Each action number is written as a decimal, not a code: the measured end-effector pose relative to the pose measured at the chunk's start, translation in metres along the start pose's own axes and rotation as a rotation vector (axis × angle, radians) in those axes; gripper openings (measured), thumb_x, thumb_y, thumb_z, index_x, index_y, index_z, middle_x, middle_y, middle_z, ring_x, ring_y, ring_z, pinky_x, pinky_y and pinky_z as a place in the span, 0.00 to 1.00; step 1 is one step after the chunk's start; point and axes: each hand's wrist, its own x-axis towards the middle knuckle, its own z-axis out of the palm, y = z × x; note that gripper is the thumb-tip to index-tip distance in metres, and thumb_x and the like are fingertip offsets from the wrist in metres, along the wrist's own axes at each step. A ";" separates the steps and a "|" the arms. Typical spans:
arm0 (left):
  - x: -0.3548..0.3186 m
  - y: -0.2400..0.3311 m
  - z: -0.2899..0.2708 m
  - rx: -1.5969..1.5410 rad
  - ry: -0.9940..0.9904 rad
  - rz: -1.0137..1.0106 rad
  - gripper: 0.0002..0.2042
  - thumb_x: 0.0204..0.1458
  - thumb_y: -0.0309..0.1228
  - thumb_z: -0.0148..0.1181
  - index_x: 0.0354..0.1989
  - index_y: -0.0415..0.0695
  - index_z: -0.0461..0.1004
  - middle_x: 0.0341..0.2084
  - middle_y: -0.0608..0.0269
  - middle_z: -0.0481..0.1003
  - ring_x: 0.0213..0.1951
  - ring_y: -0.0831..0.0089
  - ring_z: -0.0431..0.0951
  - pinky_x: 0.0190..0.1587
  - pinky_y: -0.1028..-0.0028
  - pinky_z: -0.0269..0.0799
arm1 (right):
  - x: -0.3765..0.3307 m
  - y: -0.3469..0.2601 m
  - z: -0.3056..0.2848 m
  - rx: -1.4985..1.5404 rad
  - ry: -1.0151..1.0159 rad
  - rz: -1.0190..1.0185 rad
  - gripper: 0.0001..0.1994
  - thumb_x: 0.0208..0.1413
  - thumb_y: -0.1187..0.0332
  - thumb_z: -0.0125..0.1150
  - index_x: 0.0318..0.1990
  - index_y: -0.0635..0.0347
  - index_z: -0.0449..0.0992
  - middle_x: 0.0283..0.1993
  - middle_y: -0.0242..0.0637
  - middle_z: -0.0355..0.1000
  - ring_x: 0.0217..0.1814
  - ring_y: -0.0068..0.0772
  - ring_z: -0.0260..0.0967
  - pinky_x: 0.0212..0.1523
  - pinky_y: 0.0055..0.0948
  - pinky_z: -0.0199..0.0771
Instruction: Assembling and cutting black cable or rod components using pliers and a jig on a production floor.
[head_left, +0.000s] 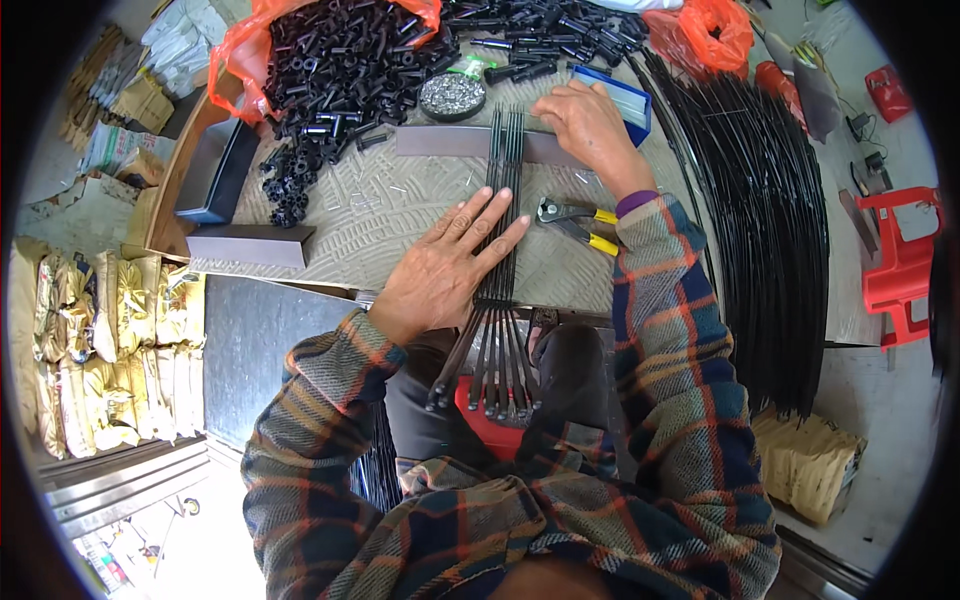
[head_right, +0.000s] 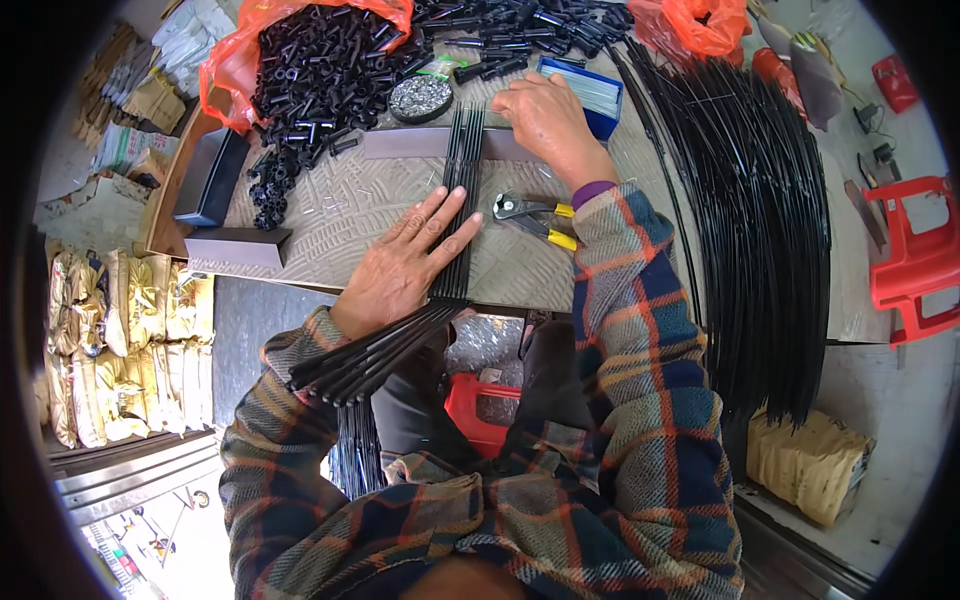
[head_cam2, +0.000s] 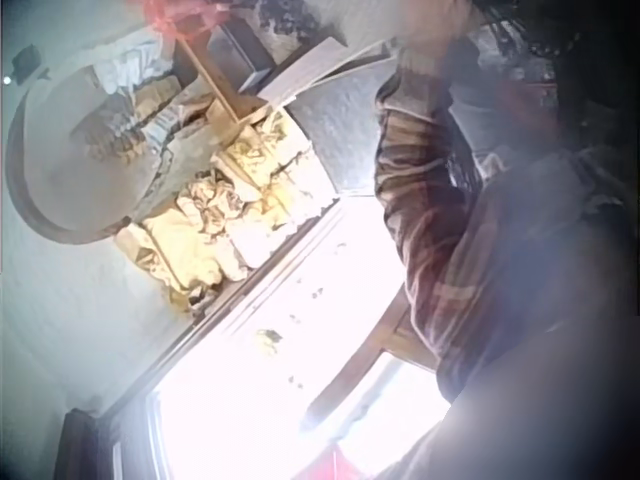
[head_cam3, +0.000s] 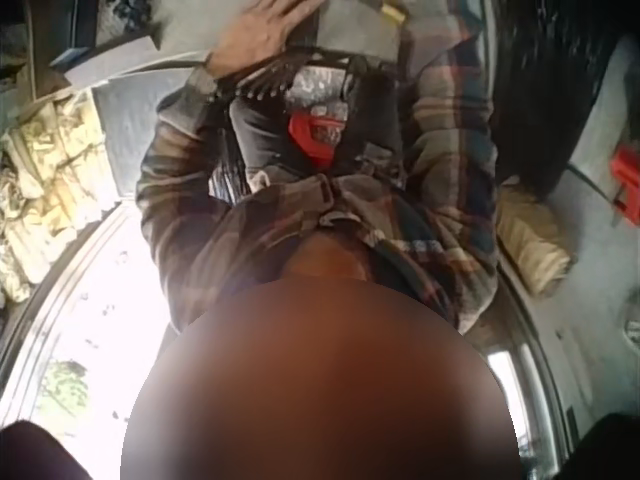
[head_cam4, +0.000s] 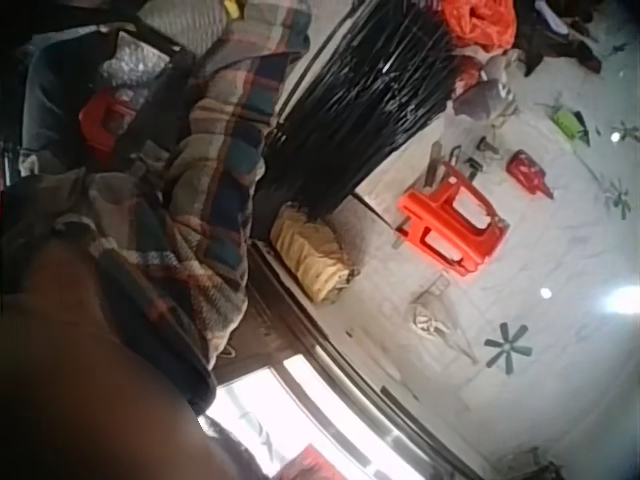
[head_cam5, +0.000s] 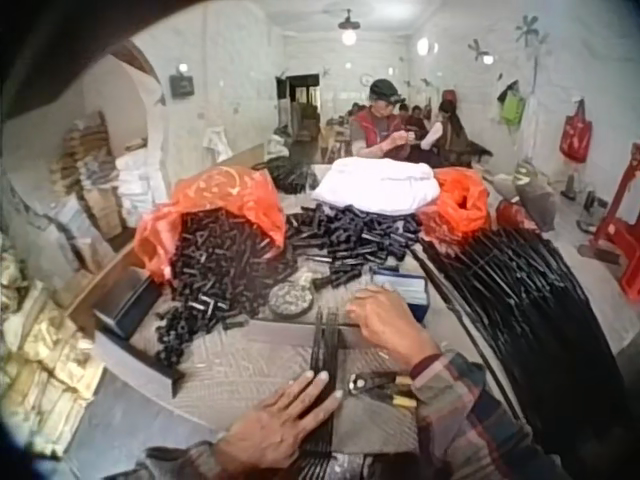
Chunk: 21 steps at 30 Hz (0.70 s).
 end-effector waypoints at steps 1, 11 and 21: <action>-0.001 -0.001 0.000 0.000 0.002 -0.005 0.40 0.36 0.40 0.57 0.63 0.49 0.50 0.63 0.56 0.47 0.64 0.57 0.47 0.63 0.62 0.45 | 0.001 -0.003 -0.002 0.022 0.008 0.013 0.06 0.43 0.74 0.57 0.30 0.54 0.75 0.26 0.29 0.68 0.35 0.32 0.64 0.38 0.31 0.58; 0.000 -0.002 -0.001 0.018 0.013 0.064 0.36 0.44 0.51 0.51 0.61 0.46 0.54 0.61 0.53 0.51 0.63 0.58 0.50 0.63 0.63 0.46 | 0.002 0.002 0.002 0.112 0.071 -0.015 0.04 0.44 0.71 0.58 0.30 0.55 0.74 0.27 0.29 0.70 0.34 0.31 0.64 0.37 0.30 0.57; -0.003 -0.008 0.006 0.089 -0.026 0.095 0.41 0.35 0.36 0.57 0.63 0.47 0.49 0.63 0.52 0.47 0.64 0.58 0.48 0.63 0.65 0.48 | 0.003 -0.006 -0.011 -0.117 -0.060 0.030 0.04 0.44 0.69 0.59 0.29 0.55 0.74 0.35 0.29 0.66 0.42 0.32 0.61 0.39 0.31 0.55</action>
